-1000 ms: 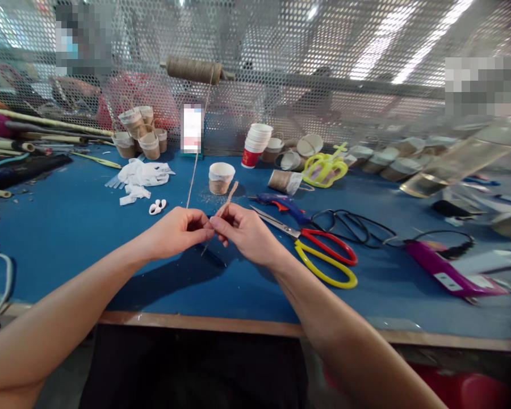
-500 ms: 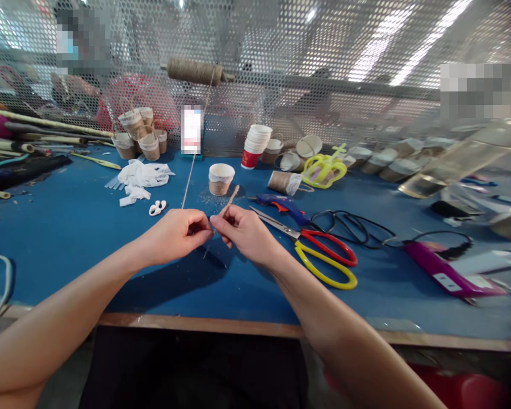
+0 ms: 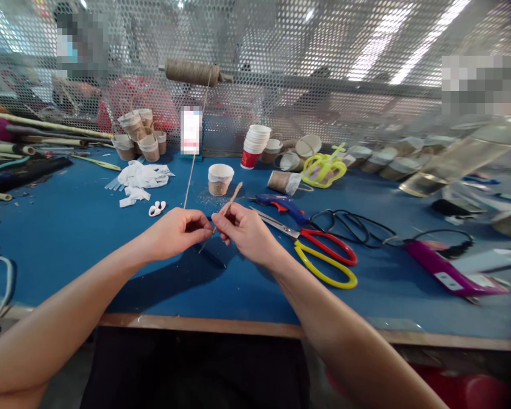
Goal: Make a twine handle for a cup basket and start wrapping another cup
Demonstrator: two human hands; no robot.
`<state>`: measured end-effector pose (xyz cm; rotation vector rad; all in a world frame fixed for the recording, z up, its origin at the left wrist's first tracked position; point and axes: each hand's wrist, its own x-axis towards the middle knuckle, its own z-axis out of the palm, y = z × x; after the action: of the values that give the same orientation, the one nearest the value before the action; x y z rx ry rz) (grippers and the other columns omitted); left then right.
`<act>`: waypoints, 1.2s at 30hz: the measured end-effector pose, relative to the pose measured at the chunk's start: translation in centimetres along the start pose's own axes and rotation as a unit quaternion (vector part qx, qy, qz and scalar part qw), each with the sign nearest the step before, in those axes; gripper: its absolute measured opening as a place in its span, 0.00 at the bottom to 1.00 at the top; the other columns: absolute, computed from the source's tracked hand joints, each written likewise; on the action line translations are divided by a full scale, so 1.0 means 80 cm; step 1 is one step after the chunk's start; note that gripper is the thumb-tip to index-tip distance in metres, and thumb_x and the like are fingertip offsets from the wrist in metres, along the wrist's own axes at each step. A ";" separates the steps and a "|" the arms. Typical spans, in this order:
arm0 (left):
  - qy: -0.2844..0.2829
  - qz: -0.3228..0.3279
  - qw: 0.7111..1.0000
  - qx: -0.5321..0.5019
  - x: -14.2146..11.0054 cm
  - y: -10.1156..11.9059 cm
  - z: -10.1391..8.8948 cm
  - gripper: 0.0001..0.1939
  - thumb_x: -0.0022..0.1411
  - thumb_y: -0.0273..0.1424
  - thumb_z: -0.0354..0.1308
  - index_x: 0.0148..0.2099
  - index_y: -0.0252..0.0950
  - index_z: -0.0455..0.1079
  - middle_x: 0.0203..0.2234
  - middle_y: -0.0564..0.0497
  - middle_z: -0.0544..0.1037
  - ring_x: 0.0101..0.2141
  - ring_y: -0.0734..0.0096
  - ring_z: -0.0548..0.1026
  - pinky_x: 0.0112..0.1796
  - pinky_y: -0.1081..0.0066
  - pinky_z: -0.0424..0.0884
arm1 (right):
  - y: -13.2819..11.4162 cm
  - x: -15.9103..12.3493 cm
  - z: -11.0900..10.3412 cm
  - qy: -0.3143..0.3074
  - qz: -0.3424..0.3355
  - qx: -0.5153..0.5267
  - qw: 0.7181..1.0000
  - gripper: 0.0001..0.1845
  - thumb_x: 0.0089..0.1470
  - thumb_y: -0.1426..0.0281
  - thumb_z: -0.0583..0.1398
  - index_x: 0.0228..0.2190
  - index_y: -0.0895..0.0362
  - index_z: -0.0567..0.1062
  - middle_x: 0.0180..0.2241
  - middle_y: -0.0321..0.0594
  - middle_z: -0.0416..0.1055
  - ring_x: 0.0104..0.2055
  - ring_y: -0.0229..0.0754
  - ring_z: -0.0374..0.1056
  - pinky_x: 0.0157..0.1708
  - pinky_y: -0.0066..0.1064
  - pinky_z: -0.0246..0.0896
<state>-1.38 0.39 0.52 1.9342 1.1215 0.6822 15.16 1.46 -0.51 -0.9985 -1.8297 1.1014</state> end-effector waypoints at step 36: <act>0.022 0.242 0.956 0.163 -0.009 0.012 0.048 0.03 0.56 0.24 0.50 0.31 0.35 0.63 0.36 0.45 0.71 0.38 0.67 0.70 0.41 0.65 0.68 | 0.021 0.029 0.018 0.023 0.090 -0.552 0.829 0.12 0.55 0.73 0.50 0.37 0.61 0.71 0.41 0.52 0.65 0.45 0.49 0.59 0.40 0.36 0.55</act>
<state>1.63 -1.94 -0.85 2.5291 0.8214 0.8407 13.33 3.64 -2.05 -1.8257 -2.3619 -0.0381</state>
